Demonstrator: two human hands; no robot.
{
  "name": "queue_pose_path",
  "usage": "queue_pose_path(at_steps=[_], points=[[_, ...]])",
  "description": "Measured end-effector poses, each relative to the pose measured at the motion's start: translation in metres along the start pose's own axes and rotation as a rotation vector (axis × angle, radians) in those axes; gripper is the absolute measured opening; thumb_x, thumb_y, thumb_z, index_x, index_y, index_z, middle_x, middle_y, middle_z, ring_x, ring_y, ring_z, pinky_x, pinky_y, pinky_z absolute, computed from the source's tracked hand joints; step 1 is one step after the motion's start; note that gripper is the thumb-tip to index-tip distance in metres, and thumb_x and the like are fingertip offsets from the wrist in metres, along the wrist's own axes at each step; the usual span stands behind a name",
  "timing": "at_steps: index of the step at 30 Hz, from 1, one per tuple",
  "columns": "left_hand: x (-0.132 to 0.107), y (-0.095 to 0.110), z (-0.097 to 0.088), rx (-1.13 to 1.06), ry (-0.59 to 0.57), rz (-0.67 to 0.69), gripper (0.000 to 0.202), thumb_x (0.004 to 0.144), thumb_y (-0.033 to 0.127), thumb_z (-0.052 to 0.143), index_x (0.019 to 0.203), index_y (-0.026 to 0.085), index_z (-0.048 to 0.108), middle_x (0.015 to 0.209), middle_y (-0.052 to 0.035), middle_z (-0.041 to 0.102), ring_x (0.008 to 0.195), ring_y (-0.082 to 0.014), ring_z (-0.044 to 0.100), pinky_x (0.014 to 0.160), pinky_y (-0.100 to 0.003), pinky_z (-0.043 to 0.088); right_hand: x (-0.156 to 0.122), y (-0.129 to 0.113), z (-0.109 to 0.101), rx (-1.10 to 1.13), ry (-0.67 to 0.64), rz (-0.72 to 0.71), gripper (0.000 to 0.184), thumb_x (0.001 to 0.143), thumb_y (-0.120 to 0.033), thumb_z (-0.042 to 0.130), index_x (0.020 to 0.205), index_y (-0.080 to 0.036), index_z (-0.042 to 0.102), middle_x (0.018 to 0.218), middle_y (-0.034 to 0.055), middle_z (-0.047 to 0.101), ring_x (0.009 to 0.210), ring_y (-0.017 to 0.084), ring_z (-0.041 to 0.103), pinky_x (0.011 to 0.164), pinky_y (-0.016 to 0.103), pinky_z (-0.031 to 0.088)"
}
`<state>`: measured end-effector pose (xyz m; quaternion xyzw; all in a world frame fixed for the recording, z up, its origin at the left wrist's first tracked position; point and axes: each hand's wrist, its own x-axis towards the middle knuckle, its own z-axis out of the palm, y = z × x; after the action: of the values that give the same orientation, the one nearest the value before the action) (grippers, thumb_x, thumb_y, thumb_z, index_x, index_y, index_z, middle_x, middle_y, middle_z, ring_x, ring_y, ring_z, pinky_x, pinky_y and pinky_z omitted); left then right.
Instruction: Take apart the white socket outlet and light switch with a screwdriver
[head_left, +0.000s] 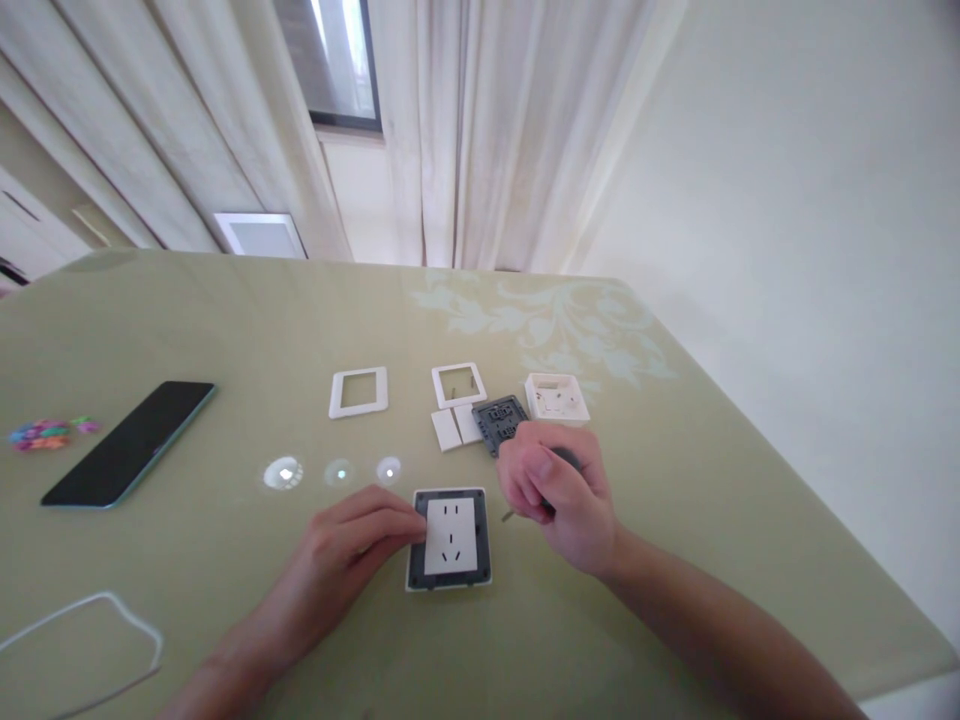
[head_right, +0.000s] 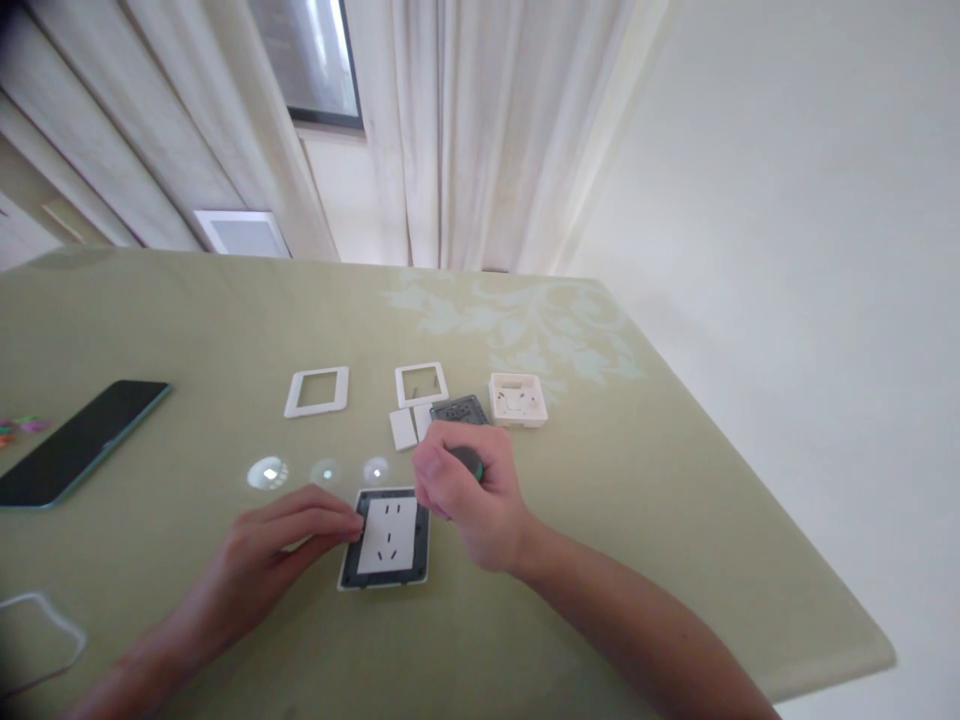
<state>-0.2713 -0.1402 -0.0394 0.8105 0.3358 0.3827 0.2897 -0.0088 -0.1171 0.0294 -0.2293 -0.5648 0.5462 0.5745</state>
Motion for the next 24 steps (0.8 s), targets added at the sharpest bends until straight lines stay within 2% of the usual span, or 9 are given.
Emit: queue_pose_path(at_steps=[8,24], points=[[-0.0039,0.004,-0.0017,0.068,-0.1,0.0,0.02,0.113,0.018,0.065,0.119,0.031,0.078,0.109,-0.0011,0.079,0.097,-0.0156,0.076,0.086,-0.021,0.061,-0.002,-0.0064,0.0047,-0.037,-0.026,0.004,0.05,0.111,-0.041,0.067,0.067,-0.022,0.054,0.056,-0.0071,0.043,0.047,0.009,0.036,0.047,0.026,0.029],[-0.0018,0.0092,-0.0006,0.082,-0.188,-0.02,0.02,0.111,0.016,0.064,0.117,0.03,0.075,0.111,-0.0013,0.075,0.1,-0.0154,0.073,0.088,-0.023,0.059,-0.0045,-0.0042,0.003,-0.095,-0.03,-0.041,0.049,0.11,-0.041,0.067,0.067,-0.023,0.054,0.056,-0.0058,0.044,0.049,0.011,0.042,0.05,0.028,0.032]])
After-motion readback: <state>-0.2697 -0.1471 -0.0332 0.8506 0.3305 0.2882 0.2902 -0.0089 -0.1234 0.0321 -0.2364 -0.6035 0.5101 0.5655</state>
